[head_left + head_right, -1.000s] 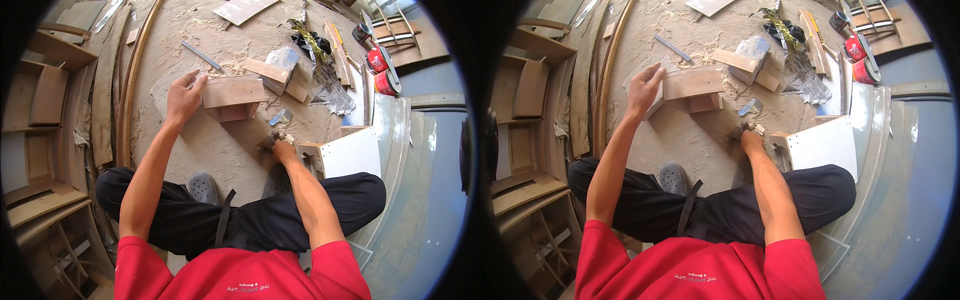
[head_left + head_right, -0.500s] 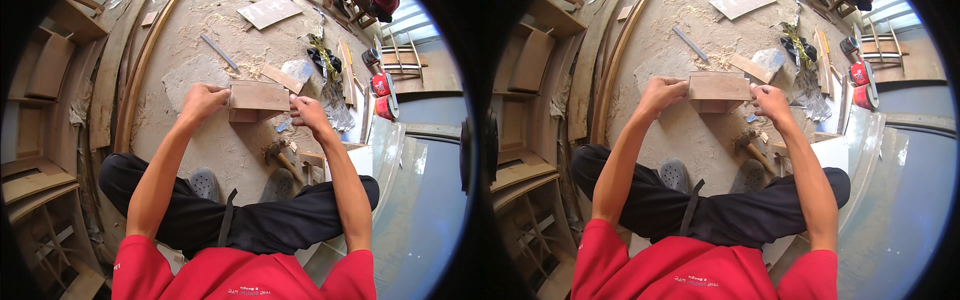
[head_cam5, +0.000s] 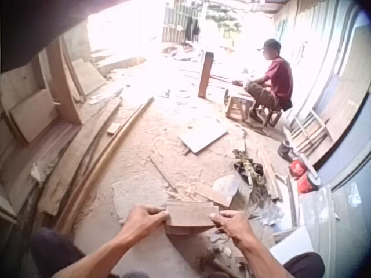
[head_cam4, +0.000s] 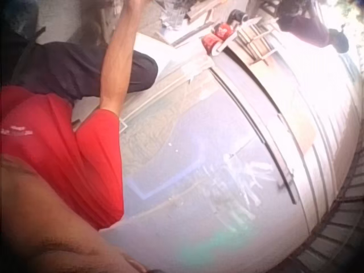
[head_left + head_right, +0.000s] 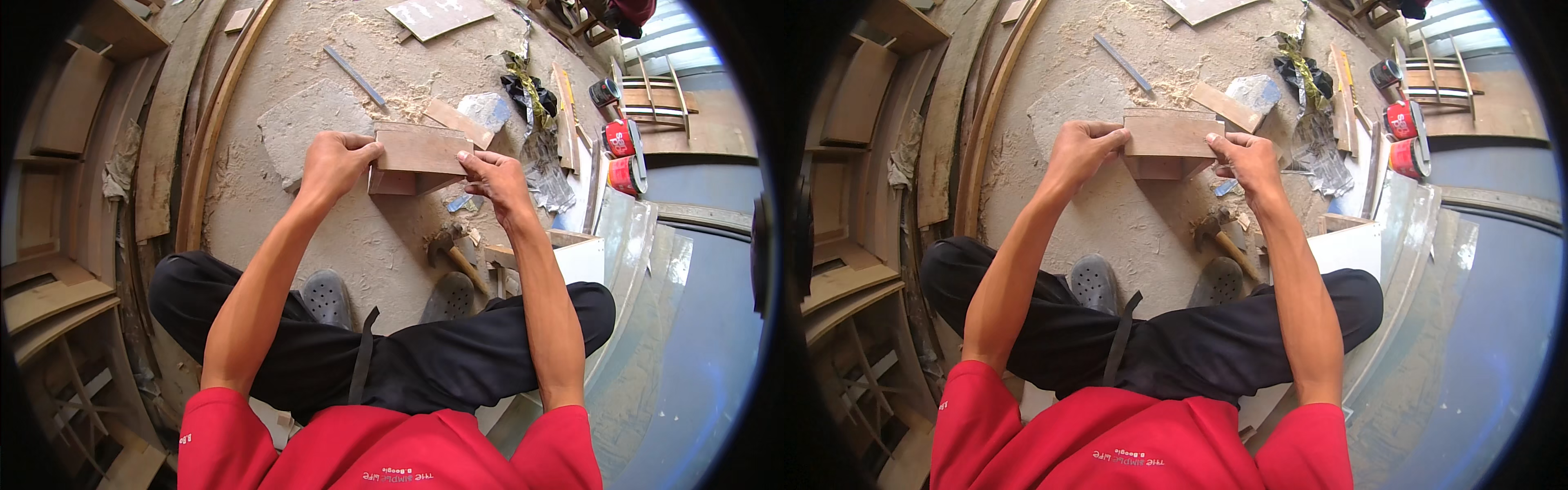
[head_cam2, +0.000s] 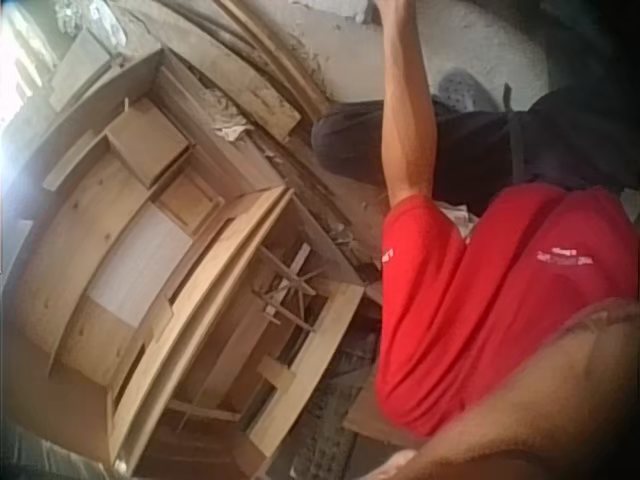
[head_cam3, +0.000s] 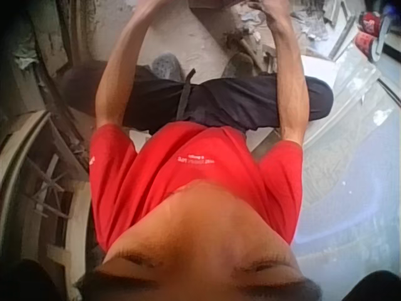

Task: The person assembles a small wooden box by hand, using a hammer to drive nails into the joints. They repeatedly align the wooden pieces, tap them together, and inspect the structure before continuing to secure the sides.

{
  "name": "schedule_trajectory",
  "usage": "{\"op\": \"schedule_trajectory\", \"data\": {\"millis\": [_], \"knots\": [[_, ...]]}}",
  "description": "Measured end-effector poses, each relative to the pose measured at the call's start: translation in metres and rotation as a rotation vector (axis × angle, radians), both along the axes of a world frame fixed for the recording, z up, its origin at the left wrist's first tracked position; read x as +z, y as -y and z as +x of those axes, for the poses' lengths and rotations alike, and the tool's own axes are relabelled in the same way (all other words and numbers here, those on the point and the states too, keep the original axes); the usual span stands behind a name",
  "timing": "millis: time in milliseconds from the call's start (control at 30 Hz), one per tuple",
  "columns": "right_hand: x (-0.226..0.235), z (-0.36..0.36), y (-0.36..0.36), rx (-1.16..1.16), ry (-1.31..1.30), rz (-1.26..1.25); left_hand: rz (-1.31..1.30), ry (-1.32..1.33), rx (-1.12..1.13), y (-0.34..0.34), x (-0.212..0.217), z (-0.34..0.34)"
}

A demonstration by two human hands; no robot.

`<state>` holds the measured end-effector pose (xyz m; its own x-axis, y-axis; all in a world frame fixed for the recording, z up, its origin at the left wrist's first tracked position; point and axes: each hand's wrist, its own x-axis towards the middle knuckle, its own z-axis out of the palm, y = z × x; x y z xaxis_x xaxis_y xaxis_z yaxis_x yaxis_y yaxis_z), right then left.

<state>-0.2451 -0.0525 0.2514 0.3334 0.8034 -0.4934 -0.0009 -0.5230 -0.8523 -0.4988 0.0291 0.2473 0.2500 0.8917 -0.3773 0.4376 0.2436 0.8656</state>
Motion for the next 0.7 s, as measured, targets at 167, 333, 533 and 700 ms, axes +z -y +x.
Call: {"op": "schedule_trajectory", "data": {"millis": [167, 333, 533, 700], "knots": [[0.002, -0.004, -0.003, 0.026, 0.06, 0.008, -0.022, 0.049, 0.006, -0.001, 0.0, -0.001], [-0.001, -0.003, -0.006, 0.027, 0.062, 0.012, -0.057, 0.07, 0.042, -0.002, 0.002, 0.003], [-0.005, -0.003, -0.006, -0.015, 0.016, 0.034, -0.007, 0.02, 0.008, -0.005, 0.007, 0.006], [0.0, -0.008, -0.005, -0.045, -0.011, 0.045, -0.004, -0.002, -0.009, -0.007, 0.011, 0.006]]}}
